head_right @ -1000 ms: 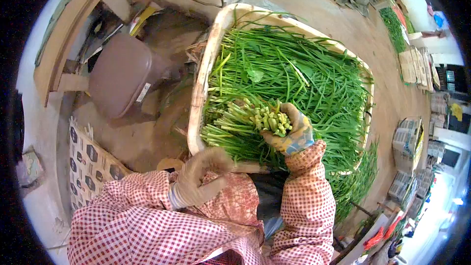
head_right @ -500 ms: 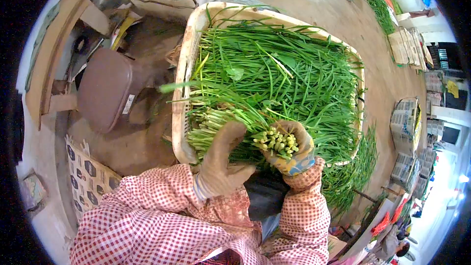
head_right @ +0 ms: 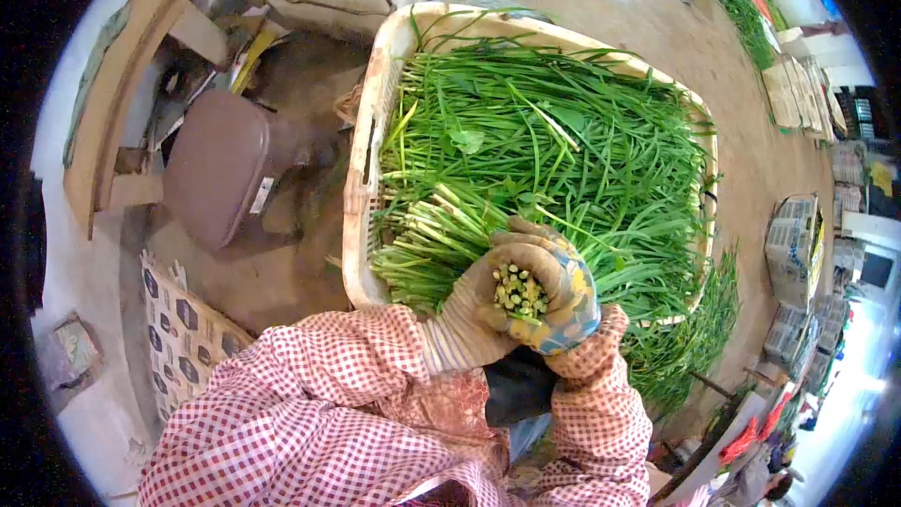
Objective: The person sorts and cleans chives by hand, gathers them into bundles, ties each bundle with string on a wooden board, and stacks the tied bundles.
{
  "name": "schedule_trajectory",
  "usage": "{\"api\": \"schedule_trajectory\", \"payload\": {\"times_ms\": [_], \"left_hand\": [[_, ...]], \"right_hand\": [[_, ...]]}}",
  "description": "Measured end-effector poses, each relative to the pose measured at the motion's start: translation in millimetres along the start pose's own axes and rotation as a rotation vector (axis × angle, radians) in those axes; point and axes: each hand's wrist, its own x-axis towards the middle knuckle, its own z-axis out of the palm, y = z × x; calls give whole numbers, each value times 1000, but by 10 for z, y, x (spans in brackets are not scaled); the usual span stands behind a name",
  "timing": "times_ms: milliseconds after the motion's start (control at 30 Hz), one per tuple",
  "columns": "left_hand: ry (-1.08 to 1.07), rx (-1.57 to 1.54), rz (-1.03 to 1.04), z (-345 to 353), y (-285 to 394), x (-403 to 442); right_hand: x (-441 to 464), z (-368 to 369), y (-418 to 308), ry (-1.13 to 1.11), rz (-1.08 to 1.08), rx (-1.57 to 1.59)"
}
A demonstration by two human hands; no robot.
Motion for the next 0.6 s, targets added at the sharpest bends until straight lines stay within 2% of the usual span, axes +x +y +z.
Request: {"api": "schedule_trajectory", "payload": {"times_ms": [100,167,200,233,300,333,367,433,500,600], "left_hand": [[-8,1005,164,-290,8,-31],[41,1484,462,5,289,-330],[44,1469,580,-54,246,-437],[28,1473,579,-9,203,-488],[-68,1166,721,172,164,-564],[-249,1192,894,269,296,-353],[-210,1290,828,109,294,-227],[102,1313,538,83,430,187],[105,2041,266,-545,409,565],[55,2211,170,-800,360,595]], "right_hand": [[-93,94,14,142,25,156],[-192,96,-11,231,148,234],[-252,116,48,308,148,316],[-270,105,88,322,146,313],[-305,108,58,295,89,249],[-320,126,-1,297,97,228],[-300,120,-90,268,112,67],[-333,154,-60,273,209,219],[-336,117,76,309,127,223],[-379,40,106,383,288,690]]}}
